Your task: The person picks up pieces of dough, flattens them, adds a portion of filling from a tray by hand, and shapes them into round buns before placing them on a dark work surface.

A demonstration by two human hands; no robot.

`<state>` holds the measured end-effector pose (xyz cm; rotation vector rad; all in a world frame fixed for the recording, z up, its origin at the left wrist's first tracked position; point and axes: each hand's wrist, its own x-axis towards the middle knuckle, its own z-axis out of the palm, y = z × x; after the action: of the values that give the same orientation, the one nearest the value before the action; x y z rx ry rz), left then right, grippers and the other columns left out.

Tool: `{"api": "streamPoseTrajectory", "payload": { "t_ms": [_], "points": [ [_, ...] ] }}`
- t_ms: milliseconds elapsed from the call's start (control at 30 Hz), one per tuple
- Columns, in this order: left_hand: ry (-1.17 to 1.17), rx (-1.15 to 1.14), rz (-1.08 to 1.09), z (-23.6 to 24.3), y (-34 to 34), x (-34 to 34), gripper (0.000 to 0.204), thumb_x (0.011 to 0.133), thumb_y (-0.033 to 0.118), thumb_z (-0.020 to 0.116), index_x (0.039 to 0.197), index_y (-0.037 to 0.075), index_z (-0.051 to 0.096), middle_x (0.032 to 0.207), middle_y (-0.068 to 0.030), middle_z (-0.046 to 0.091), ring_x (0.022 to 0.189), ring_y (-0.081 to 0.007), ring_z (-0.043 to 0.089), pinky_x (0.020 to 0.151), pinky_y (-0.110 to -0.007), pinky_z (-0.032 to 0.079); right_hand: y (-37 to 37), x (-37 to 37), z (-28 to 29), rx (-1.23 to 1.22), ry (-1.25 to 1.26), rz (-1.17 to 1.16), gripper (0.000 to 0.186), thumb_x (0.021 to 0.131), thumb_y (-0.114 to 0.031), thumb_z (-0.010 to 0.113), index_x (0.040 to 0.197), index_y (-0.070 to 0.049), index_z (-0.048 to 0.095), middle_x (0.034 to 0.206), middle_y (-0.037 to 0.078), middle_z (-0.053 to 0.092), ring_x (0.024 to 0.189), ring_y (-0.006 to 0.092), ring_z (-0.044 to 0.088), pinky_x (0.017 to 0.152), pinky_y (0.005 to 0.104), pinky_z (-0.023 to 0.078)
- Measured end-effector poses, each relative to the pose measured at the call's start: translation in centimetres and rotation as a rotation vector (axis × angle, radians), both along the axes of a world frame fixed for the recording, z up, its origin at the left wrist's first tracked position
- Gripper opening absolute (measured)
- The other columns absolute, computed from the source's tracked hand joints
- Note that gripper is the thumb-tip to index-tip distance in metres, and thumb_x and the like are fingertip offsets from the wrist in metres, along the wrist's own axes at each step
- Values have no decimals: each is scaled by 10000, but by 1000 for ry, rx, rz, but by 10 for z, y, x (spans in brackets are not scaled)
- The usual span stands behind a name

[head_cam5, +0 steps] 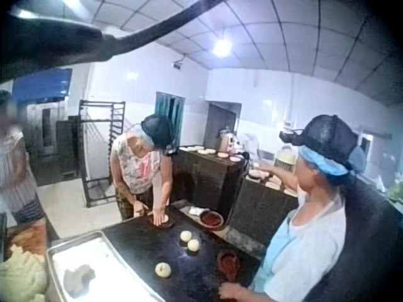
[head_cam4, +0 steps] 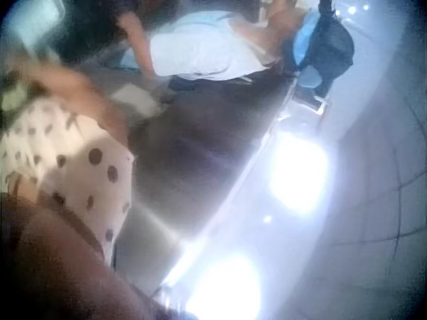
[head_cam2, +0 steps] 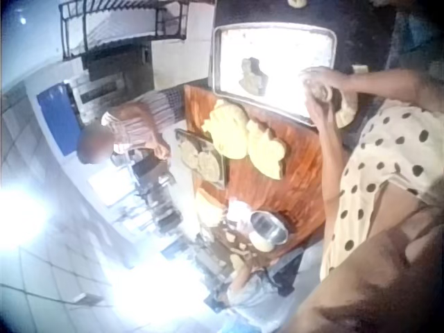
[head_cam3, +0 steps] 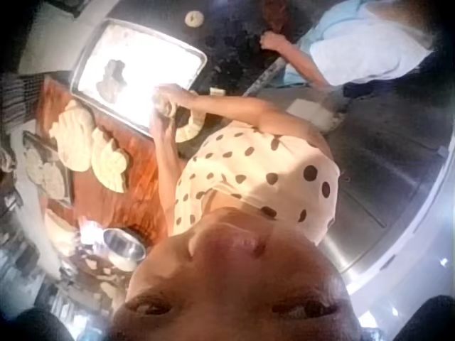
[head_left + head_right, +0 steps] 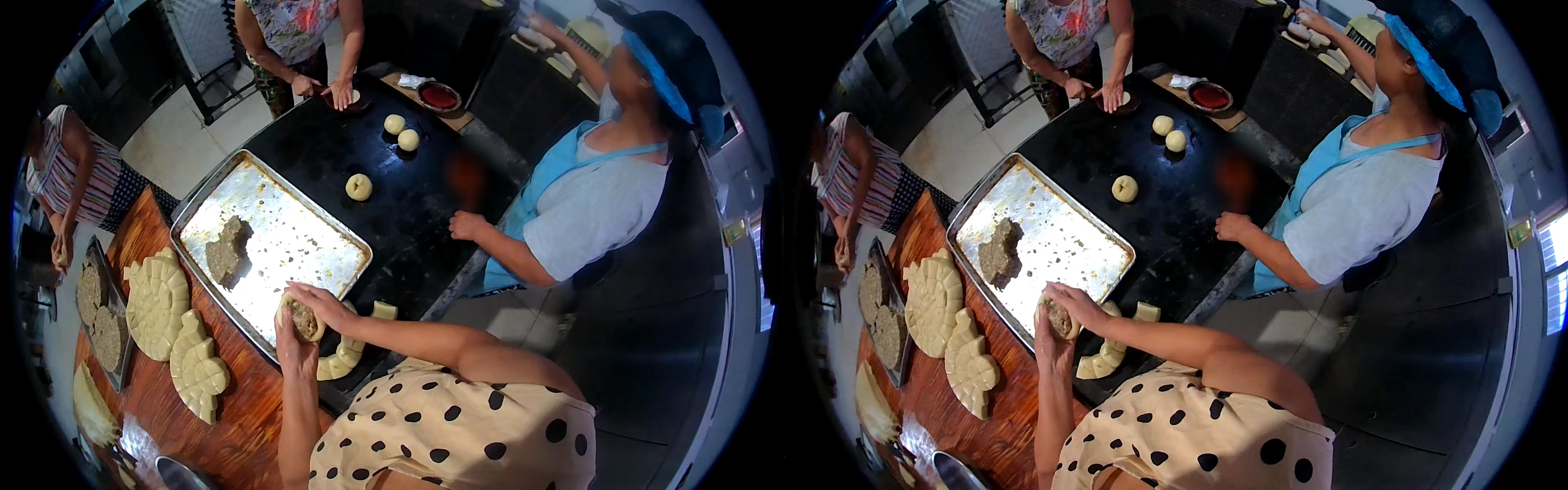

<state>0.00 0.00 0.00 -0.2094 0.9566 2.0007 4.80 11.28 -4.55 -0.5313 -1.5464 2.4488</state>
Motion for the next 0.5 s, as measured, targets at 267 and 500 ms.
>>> {"api": "streamPoseTrajectory", "payload": {
  "t_ms": [267, 500],
  "points": [
    [18, -117, -4, -6, 9, 4, 338, 1031, 242, 517, 1342, 115, 480, 1260, -86, 573, 1123, -212, 604, 911, -387, 544, -3, 9, 21, 148, -15, -133, 364, 1025, -227, 483, 1243, 32, 616, 1230, 93, 636, 1163, 149, 551, 1036, 292, 390],
    [-95, -74, -223, 16, 10, -8, 565, 1036, 537, 345, 1389, 109, 452, 1329, -93, 530, 1249, -235, 522, 1033, -435, 456, 7, 12, 21, -243, -52, -240, 370, 1023, -296, 503, 1192, 5, 636, 1182, 94, 644, 1105, 165, 586, 972, 292, 438]
  ]
}}
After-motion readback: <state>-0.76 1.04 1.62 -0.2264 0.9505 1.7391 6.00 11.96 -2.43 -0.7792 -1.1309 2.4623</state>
